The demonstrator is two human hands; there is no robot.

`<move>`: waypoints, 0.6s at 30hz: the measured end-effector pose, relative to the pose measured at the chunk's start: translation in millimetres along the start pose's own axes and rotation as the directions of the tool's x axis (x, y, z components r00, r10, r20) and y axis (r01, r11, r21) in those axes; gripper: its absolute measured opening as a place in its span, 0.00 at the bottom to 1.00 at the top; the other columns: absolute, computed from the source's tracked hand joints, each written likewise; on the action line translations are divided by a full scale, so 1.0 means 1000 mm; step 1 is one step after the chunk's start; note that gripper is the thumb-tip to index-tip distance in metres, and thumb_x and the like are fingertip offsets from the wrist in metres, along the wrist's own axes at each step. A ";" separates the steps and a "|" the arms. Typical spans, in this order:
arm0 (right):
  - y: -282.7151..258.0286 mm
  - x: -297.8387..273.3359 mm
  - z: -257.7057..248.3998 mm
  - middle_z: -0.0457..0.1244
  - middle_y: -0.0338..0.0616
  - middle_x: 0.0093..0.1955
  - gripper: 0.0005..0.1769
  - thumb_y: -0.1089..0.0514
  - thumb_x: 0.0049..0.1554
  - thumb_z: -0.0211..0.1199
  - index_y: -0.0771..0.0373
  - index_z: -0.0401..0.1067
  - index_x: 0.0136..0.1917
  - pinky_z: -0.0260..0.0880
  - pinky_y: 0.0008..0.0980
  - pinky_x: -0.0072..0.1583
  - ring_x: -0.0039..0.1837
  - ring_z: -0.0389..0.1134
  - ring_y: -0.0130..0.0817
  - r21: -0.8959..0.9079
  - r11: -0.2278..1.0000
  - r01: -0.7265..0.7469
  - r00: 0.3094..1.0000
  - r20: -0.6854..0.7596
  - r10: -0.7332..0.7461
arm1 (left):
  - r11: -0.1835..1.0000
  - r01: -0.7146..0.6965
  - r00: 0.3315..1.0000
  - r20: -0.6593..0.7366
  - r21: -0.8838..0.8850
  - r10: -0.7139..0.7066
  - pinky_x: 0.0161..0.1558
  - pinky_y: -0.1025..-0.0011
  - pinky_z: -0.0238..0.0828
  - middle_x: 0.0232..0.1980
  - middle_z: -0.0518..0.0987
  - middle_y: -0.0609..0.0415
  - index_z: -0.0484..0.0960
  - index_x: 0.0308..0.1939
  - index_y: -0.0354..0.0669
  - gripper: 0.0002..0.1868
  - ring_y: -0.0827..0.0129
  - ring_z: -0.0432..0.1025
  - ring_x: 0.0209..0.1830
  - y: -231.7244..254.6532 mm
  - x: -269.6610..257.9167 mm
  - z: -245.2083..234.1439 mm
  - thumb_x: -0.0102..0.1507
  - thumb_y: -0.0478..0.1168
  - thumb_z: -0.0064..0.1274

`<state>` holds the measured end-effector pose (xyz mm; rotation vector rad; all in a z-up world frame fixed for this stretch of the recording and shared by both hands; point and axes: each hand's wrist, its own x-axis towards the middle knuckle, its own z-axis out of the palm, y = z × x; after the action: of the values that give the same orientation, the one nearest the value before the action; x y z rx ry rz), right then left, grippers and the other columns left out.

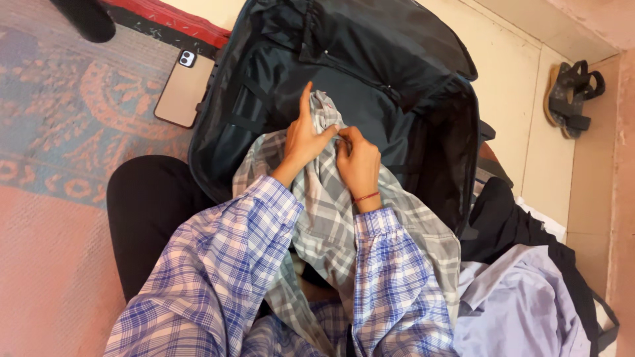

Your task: The person unzips a suitcase, opens it, and places a plaid shirt inside, buttoning and folding it within the suitcase.

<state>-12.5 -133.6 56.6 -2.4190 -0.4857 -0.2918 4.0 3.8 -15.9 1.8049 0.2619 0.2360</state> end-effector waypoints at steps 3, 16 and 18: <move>-0.001 0.002 -0.003 0.68 0.53 0.36 0.06 0.63 0.57 0.63 0.62 0.75 0.50 0.69 0.44 0.43 0.41 0.72 0.51 0.019 0.999 -0.039 0.999 0.019 0.038 | 0.996 -0.075 0.997 -0.025 -0.038 0.074 0.51 0.54 0.76 0.55 0.83 0.33 0.40 0.80 0.56 0.57 0.37 0.79 0.49 0.002 0.000 -0.003 0.58 0.45 0.65; -0.013 0.001 -0.009 0.66 0.46 0.42 0.04 0.66 0.59 0.61 0.60 0.73 0.49 0.66 0.42 0.42 0.41 0.69 0.48 -0.081 0.991 0.109 0.987 -0.106 -0.117 | 0.984 -0.099 0.995 -0.026 -0.149 0.096 0.62 0.61 0.71 0.66 0.78 0.37 0.55 0.79 0.54 0.46 0.45 0.75 0.64 -0.015 0.005 0.011 0.61 0.44 0.63; -0.014 0.001 -0.010 0.65 0.46 0.41 0.05 0.66 0.60 0.61 0.60 0.73 0.49 0.66 0.42 0.43 0.41 0.69 0.47 -0.127 0.983 0.132 0.980 -0.130 -0.149 | 0.980 0.021 0.999 0.051 -0.199 -0.011 0.64 0.66 0.69 0.67 0.79 0.41 0.65 0.75 0.54 0.39 0.54 0.75 0.66 -0.030 0.009 0.019 0.61 0.42 0.60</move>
<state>-18.3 -129.7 72.1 -2.4612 -0.5925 -0.5607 16.3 -3.7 -49.0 1.6072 0.2097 0.1988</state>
